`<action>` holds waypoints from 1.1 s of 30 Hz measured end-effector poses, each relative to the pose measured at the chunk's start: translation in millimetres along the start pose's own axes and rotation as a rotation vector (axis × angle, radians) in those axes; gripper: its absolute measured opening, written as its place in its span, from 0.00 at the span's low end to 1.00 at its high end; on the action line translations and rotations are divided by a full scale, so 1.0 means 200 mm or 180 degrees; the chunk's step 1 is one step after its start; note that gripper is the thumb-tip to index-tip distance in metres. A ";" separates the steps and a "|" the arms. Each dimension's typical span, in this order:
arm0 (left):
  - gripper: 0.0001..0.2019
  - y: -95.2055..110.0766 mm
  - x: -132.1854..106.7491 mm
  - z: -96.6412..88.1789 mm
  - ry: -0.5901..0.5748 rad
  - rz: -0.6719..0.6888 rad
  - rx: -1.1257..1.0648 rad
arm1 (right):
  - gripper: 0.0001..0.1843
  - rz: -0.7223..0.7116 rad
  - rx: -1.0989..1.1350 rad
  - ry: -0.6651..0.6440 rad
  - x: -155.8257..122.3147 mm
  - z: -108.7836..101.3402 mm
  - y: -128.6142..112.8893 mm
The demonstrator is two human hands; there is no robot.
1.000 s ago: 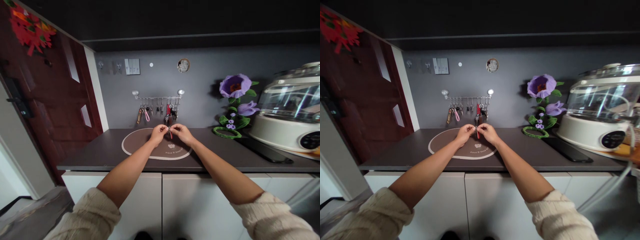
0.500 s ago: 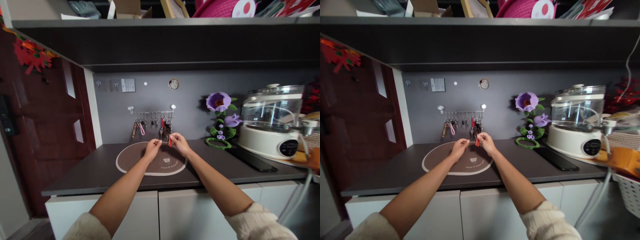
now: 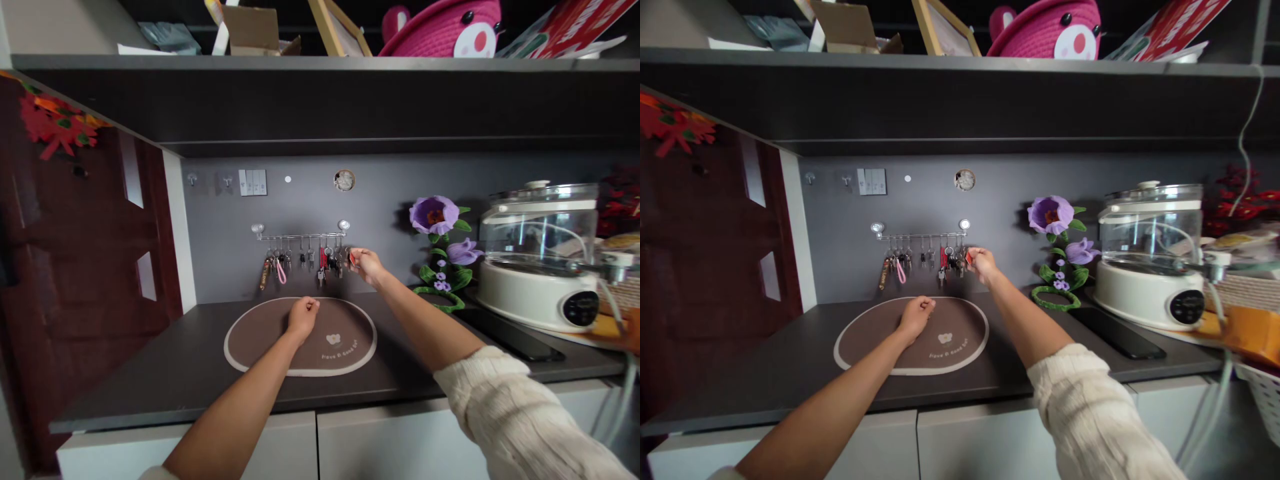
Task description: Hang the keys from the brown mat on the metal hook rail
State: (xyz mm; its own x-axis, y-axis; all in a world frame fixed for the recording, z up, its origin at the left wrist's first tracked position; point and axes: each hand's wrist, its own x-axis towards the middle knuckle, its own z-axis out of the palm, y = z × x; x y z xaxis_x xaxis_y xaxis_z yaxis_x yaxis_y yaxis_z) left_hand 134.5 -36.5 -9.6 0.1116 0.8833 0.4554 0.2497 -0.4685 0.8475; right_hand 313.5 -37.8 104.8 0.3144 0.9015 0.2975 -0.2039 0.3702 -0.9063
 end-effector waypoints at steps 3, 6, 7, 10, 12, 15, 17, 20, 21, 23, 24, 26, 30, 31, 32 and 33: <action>0.07 0.00 0.00 0.00 -0.0007 -0.0059 0.0016 | 0.05 0.0055 0.0034 0.0076 0.08 0.02 -0.01; 0.07 0.00 0.00 0.00 -0.0021 -0.0058 0.0005 | 0.07 0.0049 0.0020 0.0038 0.14 0.04 -0.02; 0.07 0.00 0.00 0.01 -0.0028 -0.0053 -0.0001 | 0.07 0.0052 -0.0012 0.0055 0.15 0.04 -0.02; 0.07 -0.01 0.00 0.01 -0.0037 -0.0047 -0.0005 | 0.07 0.0112 -0.0126 0.0179 0.20 0.06 -0.02; 0.07 -0.01 0.00 0.01 -0.0067 -0.0069 -0.0007 | 0.07 0.0162 -0.0168 0.0283 0.22 0.06 -0.01; 0.07 -0.01 0.00 0.01 -0.0094 -0.0082 0.0022 | 0.07 0.0207 -0.0164 0.0386 0.24 0.06 0.01; 0.06 -0.01 0.00 0.01 -0.0074 -0.0072 0.0077 | 0.07 0.0232 -0.0164 0.0407 0.25 0.05 0.02; 0.07 -0.01 0.01 0.01 -0.0068 -0.0065 0.0101 | 0.07 0.0296 -0.0171 0.0391 0.25 0.04 0.05; 0.07 -0.01 0.01 0.01 -0.0070 -0.0064 0.0087 | 0.07 0.0316 -0.0171 0.0368 0.25 0.04 0.05; 0.07 -0.02 0.01 0.01 -0.0078 -0.0053 0.0061 | 0.06 0.0337 -0.0160 0.0323 0.25 0.03 0.07; 0.07 -0.03 0.01 0.01 -0.0081 -0.0044 0.0057 | 0.06 0.0340 -0.0151 0.0302 0.24 0.03 0.07; 0.07 -0.03 0.02 0.02 -0.0077 -0.0023 0.0061 | 0.06 0.0335 -0.0132 0.0279 0.24 0.03 0.08; 0.06 -0.04 0.02 0.02 -0.0047 -0.0015 0.0033 | 0.05 0.0345 -0.0148 0.0309 0.24 0.02 0.11; 0.06 -0.04 0.02 0.02 -0.0051 -0.0026 0.0018 | 0.05 0.0350 -0.0166 0.0321 0.24 0.02 0.11; 0.06 -0.04 0.02 0.02 -0.0056 -0.0035 0.0007 | 0.05 0.0351 -0.0187 0.0326 0.23 0.02 0.12; 0.07 -0.03 0.02 0.02 -0.0058 -0.0042 0.0000 | 0.04 0.0351 -0.0212 0.0325 0.23 0.01 0.12</action>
State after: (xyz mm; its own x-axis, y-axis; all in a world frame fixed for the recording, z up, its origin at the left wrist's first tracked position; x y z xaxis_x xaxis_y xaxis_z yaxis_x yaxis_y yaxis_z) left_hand 136.5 -29.7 -14.5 0.1259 0.8895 0.4391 0.2511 -0.4568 0.8534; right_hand 320.9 12.3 97.1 0.3867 0.9071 0.1662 -0.1815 0.2515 -0.9507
